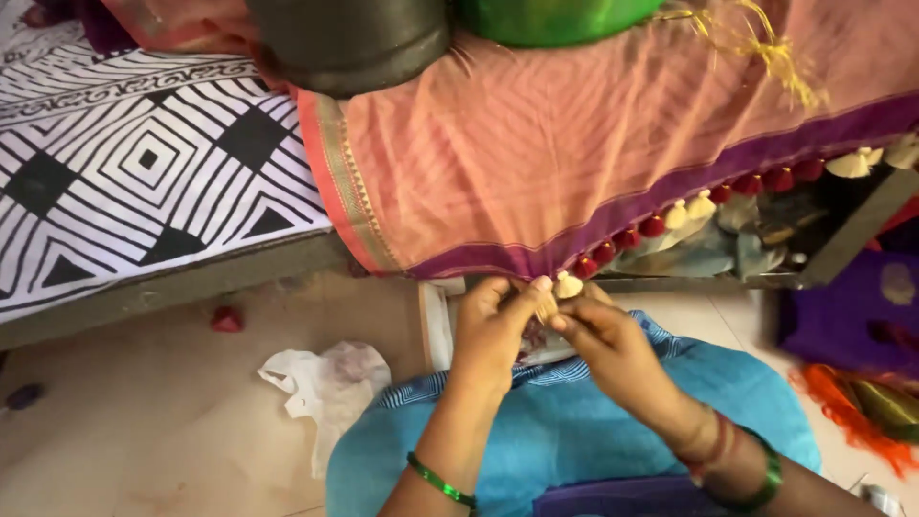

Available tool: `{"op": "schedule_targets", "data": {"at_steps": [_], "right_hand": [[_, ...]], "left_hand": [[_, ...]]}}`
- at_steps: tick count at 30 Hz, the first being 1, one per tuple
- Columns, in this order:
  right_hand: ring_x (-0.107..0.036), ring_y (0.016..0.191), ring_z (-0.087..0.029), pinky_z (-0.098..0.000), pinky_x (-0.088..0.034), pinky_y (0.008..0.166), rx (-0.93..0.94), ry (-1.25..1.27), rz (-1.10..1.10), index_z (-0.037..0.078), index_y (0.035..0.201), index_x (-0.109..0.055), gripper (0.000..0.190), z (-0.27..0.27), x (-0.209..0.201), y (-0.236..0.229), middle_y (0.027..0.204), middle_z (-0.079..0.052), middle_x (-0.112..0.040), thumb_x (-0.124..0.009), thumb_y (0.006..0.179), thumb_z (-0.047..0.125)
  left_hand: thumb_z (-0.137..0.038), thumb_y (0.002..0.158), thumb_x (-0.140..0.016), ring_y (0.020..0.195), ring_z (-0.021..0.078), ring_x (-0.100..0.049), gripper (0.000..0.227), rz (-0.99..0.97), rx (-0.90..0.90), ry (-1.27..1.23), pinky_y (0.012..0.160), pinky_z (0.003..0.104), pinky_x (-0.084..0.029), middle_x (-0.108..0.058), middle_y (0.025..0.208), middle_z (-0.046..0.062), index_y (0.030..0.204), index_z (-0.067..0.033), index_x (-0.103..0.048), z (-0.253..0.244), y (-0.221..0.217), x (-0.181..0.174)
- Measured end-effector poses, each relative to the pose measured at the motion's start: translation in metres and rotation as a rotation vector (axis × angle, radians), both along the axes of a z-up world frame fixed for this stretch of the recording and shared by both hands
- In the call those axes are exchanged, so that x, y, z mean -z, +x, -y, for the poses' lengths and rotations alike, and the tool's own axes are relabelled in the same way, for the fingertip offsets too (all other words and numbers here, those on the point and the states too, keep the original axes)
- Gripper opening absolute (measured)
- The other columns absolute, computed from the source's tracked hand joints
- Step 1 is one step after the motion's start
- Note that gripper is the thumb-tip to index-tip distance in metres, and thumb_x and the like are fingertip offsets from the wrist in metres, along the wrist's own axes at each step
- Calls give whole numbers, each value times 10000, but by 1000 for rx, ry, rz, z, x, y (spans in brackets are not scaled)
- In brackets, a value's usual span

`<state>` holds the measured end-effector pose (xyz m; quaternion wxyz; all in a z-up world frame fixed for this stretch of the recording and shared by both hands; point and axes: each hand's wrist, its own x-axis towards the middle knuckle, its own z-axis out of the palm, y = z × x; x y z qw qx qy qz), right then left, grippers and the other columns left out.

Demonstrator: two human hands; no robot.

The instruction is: Attaching tassels to the border of a saree by hand.

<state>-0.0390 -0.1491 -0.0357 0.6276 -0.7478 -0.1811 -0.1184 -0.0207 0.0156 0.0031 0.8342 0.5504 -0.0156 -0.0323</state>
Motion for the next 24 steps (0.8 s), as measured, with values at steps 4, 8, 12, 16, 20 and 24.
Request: {"op": "schedule_targets", "data": {"at_steps": [4, 8, 12, 16, 20, 24], "right_hand": [[-674, 989, -199, -334, -547, 861, -176, -313, -55, 30, 1141, -666, 261, 42, 11, -35, 1092, -67, -657, -693, 922, 169], [-664, 1081, -274, -381, -530, 892, -513, -566, -117, 104, 1241, -695, 311, 93, 26, -116, 1135, -99, -730, -728, 937, 161], [-634, 1124, -324, -419, -512, 911, -513, -1227, 28, 94, 1210, -627, 308, 103, 134, -100, 1232, -120, -645, -672, 905, 93], [-675, 1068, -253, -362, -542, 903, -504, -944, -372, 140, 1185, -704, 344, 74, 15, -102, 1152, -72, -680, -736, 845, 92], [-667, 976, -275, -381, -530, 842, -323, -1018, 417, 92, 1144, -687, 364, 79, -28, -61, 1059, -93, -694, -692, 785, 32], [-647, 989, -173, -604, -455, 1097, 39, -1066, 1091, 136, 1261, -668, 385, 66, -138, -25, 982, 25, -644, -679, 878, 94]], "left_hand": [[-149, 915, -739, 633, 60, -564, 177, 26, 4, 12, 587, 235, -448, -670, 733, -3, 802, -43, -654, -8, 6, -2], [-137, 951, -703, 624, 54, -531, 197, 56, 37, 36, 572, 231, -428, -643, 717, -7, 791, -39, -642, -11, 11, 0], [-112, 1064, -690, 574, 75, -470, 275, 151, 213, -120, 617, 255, -467, -572, 695, 3, 814, -29, -612, -13, 22, 13], [-120, 961, -614, 752, 173, -725, 202, 53, 213, 47, 750, 296, -572, -775, 865, 131, 947, 33, -746, -14, 16, -19], [-159, 966, -621, 785, 215, -760, 287, -47, 341, 149, 777, 321, -586, -788, 900, 183, 962, 100, -745, -26, 22, -29], [-160, 938, -627, 783, 235, -756, 280, -130, 439, 133, 780, 348, -609, -784, 900, 180, 984, 89, -748, -31, 21, -46]]}}
